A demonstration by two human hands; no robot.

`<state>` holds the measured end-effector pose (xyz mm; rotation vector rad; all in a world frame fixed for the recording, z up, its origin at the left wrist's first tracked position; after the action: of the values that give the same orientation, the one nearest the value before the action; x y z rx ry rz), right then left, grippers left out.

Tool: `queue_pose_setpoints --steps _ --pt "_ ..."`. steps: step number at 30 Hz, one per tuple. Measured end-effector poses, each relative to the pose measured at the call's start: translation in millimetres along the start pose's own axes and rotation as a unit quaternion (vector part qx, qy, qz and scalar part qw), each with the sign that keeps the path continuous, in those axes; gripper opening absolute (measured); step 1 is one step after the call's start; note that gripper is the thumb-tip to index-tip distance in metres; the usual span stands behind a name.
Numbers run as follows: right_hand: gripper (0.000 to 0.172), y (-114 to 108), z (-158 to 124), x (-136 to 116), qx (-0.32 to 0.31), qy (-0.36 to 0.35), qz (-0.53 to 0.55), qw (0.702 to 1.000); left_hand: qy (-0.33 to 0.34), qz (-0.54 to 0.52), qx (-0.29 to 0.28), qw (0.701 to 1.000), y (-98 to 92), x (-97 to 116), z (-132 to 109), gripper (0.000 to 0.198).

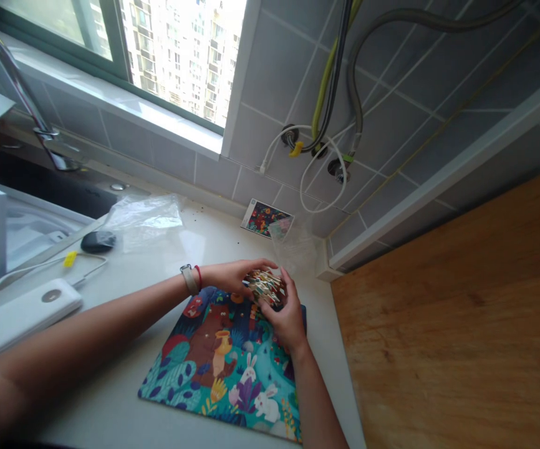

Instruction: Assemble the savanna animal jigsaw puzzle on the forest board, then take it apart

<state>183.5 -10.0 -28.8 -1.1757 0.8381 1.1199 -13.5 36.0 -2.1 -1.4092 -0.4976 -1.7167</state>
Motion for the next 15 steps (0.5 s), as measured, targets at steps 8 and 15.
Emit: queue_pose_setpoints --steps 8,15 --pt "0.088 3.5 -2.4 -3.1 0.008 -0.037 -0.137 0.990 0.029 0.034 0.002 0.999 5.6 -11.8 -1.3 0.116" --pt "0.086 -2.1 -0.4 -4.9 0.019 0.018 -0.064 0.998 0.031 0.065 0.046 0.996 -8.2 -29.4 -1.1 0.125"
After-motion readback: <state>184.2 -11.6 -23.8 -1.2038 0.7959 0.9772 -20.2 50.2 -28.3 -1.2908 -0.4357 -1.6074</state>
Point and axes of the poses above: each hand's wrist, its own z-axis towards the middle knuckle, its own y-axis out of the palm, x = y × z, the point moved 4 cm from there along z, towards the middle knuckle, and after that the axes turned 6 degrees about x, right-handed, at the moved point
